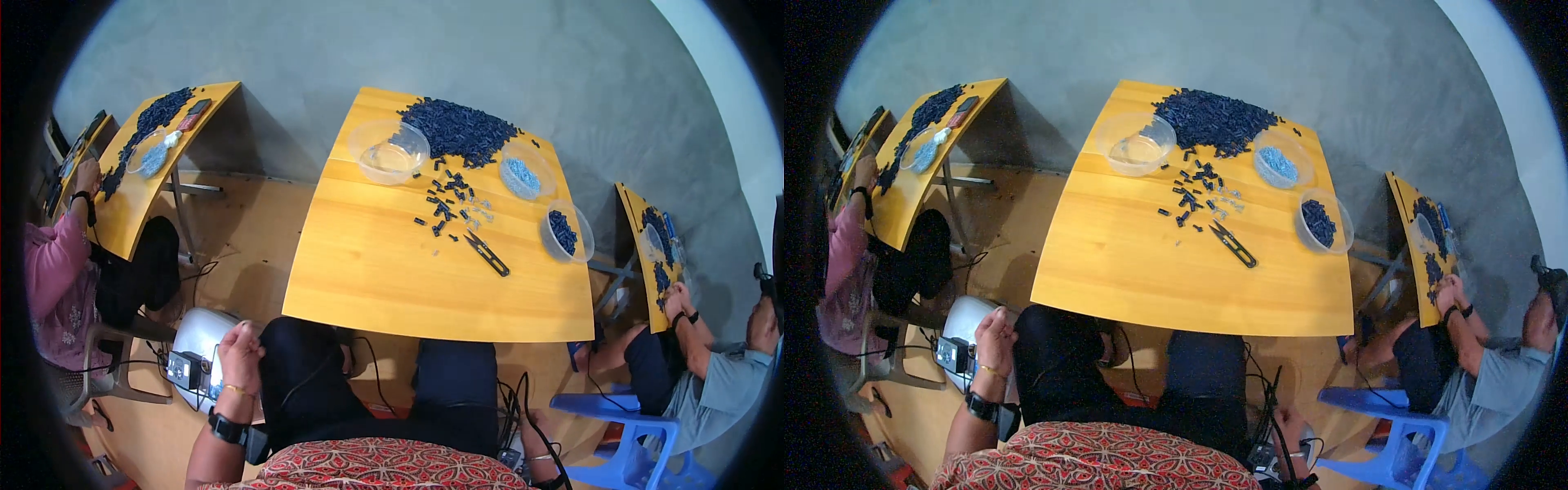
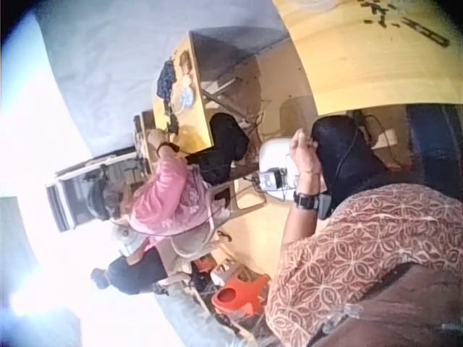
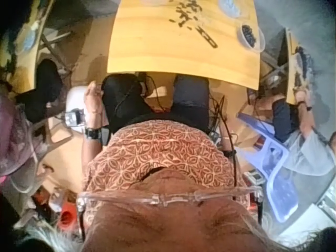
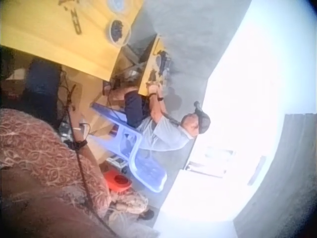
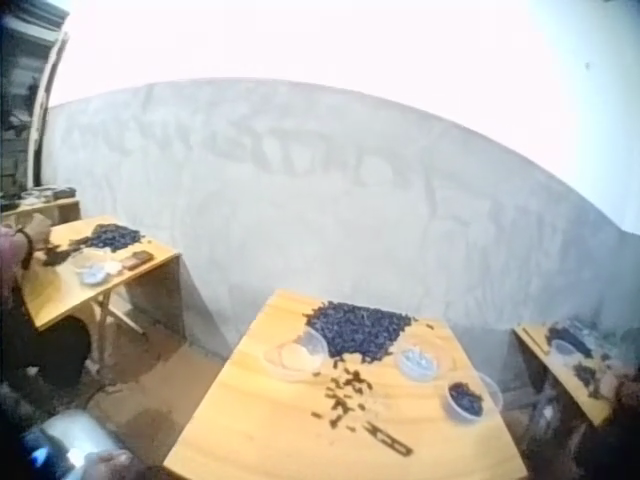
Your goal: The person is assembling small black plastic components by inserting pins into them using tweezers.
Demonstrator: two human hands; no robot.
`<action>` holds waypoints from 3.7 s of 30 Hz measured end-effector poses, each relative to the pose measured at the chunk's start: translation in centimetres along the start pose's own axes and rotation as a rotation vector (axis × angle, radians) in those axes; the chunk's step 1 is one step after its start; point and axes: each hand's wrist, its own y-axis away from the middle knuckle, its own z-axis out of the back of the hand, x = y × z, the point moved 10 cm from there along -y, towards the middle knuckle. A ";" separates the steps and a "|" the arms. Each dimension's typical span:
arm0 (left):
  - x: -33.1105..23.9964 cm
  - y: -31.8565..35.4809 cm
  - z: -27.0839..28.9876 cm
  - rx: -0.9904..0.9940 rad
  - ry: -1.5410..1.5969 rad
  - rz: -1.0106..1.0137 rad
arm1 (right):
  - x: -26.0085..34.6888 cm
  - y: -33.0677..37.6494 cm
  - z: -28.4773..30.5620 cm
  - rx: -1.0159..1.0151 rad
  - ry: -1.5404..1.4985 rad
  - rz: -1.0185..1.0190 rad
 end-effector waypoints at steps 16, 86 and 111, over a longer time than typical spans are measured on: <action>17.0 2.7 17.3 0.981 -1.337 -0.384 | -10.0 4.9 -10.2 0.584 0.041 0.244; 23.4 -3.4 2.7 0.643 -1.138 0.354 | -16.0 -9.4 -15.9 1.061 0.578 0.374; 21.8 -5.3 4.5 0.514 -1.062 0.490 | -6.3 -11.2 -19.3 0.944 0.337 0.246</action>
